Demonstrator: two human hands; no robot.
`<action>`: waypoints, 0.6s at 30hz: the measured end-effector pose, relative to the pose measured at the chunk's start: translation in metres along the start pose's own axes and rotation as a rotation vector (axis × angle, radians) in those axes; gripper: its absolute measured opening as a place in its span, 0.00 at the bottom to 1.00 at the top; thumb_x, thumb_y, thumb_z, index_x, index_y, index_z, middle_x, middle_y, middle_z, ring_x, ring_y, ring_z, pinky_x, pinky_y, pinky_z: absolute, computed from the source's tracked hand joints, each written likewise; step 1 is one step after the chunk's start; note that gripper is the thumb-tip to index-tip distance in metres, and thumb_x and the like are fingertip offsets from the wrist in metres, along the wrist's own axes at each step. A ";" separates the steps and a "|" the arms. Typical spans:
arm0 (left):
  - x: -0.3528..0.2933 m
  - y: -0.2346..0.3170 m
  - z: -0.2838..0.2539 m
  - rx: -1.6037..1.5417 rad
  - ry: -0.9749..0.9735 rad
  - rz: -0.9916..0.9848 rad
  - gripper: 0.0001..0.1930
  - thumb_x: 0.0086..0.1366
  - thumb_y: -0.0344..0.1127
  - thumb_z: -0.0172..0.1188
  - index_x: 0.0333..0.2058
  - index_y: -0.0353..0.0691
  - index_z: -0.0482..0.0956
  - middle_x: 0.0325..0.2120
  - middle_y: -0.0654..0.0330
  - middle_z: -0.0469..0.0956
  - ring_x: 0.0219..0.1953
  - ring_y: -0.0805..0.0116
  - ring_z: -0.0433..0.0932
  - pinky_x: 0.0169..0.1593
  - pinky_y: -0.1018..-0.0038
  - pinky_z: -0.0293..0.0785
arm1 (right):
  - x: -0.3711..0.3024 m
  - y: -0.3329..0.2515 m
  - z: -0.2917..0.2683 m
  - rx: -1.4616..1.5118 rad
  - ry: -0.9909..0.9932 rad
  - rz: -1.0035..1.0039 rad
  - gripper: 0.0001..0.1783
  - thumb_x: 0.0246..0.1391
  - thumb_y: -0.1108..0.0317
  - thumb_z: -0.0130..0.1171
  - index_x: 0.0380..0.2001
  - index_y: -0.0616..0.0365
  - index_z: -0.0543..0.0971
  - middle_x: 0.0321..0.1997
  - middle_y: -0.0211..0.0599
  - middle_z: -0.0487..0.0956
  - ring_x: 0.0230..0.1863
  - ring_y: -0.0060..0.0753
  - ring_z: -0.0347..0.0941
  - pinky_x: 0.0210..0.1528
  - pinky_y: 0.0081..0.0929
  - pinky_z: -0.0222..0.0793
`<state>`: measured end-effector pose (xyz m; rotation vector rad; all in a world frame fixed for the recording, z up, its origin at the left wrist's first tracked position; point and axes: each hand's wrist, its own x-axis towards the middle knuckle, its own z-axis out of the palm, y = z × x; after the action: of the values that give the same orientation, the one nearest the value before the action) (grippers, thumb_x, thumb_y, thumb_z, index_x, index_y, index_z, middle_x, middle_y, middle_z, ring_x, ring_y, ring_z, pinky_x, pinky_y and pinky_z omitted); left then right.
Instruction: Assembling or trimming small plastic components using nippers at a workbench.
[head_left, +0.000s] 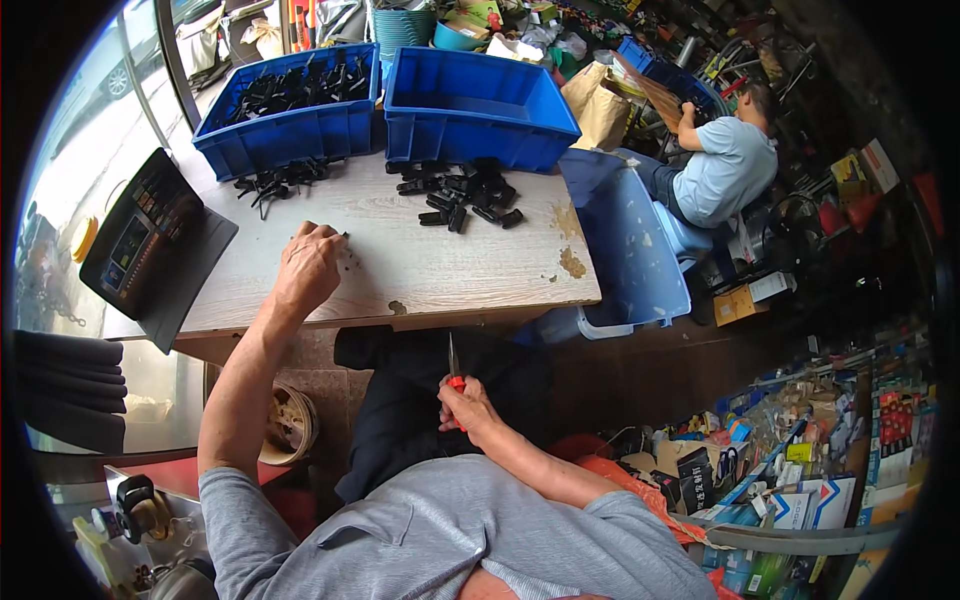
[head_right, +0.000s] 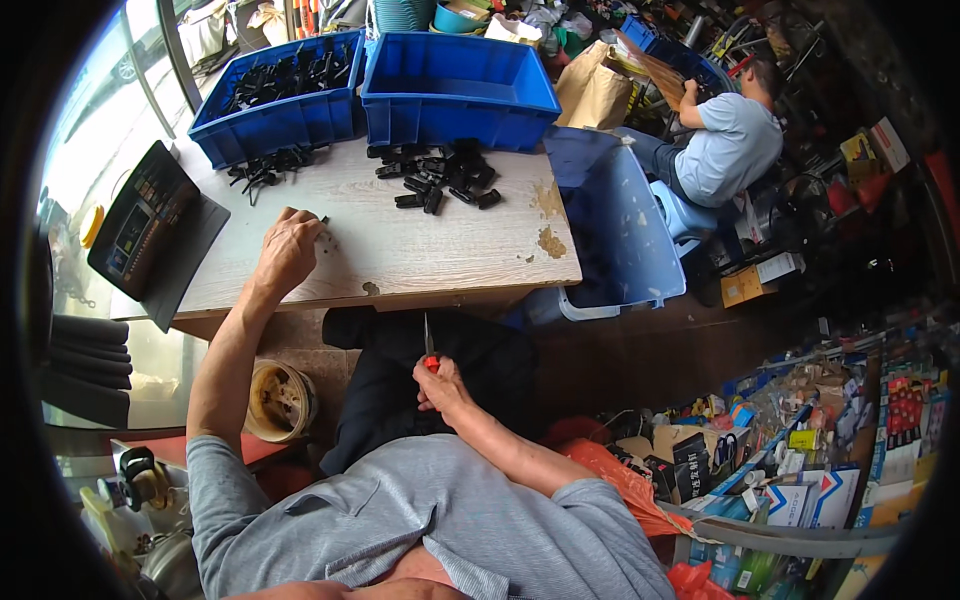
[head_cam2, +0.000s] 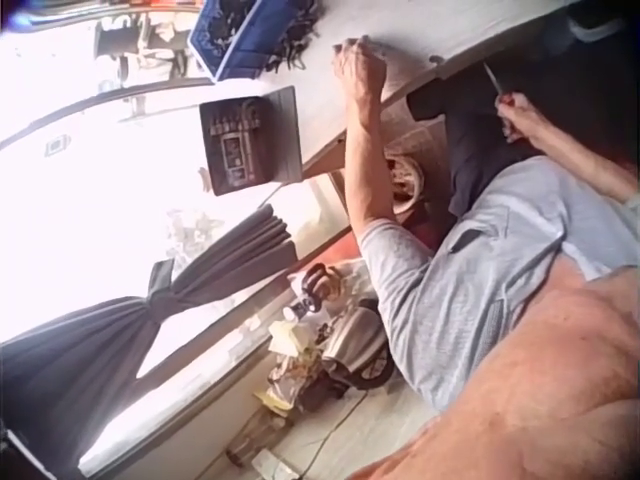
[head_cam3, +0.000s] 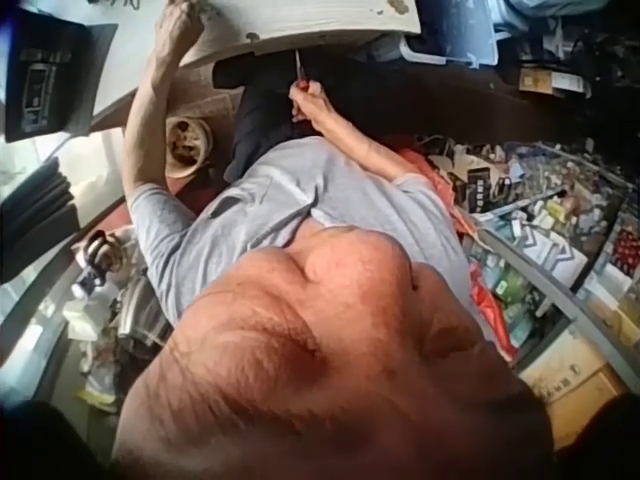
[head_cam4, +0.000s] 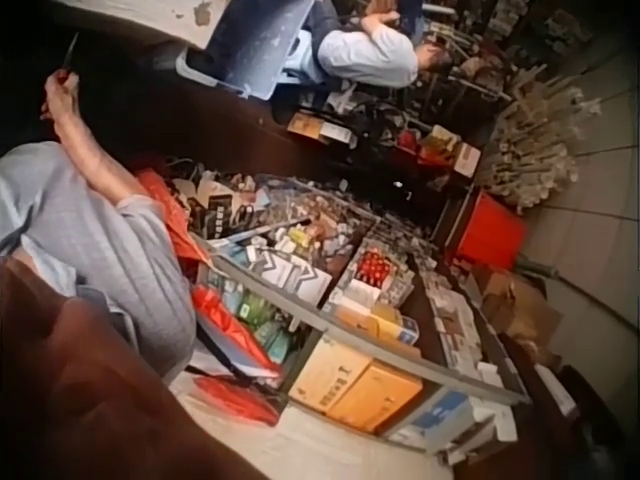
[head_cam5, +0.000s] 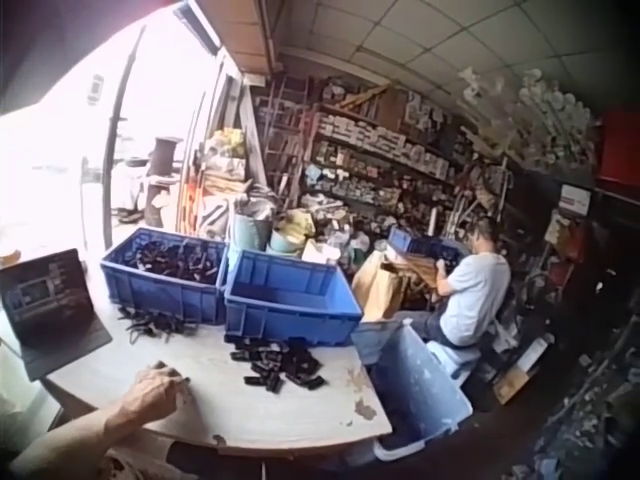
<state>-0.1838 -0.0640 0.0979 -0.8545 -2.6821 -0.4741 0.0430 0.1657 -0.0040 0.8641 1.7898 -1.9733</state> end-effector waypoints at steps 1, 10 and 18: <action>-0.001 -0.001 -0.001 0.006 -0.007 0.024 0.11 0.52 0.21 0.56 0.34 0.35 0.83 0.38 0.53 0.82 0.45 0.52 0.76 0.52 0.65 0.72 | 0.001 0.001 0.000 0.000 0.000 -0.002 0.11 0.55 0.61 0.59 0.36 0.56 0.72 0.19 0.28 0.70 0.19 0.24 0.71 0.21 0.30 0.77; -0.004 -0.010 -0.001 -0.008 0.075 0.023 0.07 0.53 0.24 0.60 0.32 0.37 0.82 0.36 0.55 0.81 0.46 0.53 0.75 0.49 0.64 0.73 | 0.003 0.006 0.000 0.003 0.010 0.019 0.10 0.53 0.62 0.59 0.32 0.55 0.73 0.19 0.27 0.70 0.19 0.23 0.71 0.21 0.29 0.77; -0.011 0.000 0.008 -0.150 0.149 0.088 0.10 0.55 0.23 0.61 0.37 0.37 0.81 0.35 0.55 0.81 0.43 0.52 0.77 0.50 0.62 0.73 | 0.003 0.006 0.001 -0.002 0.010 0.019 0.11 0.54 0.60 0.59 0.33 0.55 0.73 0.20 0.28 0.70 0.19 0.23 0.71 0.21 0.27 0.77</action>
<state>-0.1763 -0.0666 0.0867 -0.9341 -2.4877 -0.6960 0.0444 0.1643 -0.0109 0.8889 1.7822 -1.9579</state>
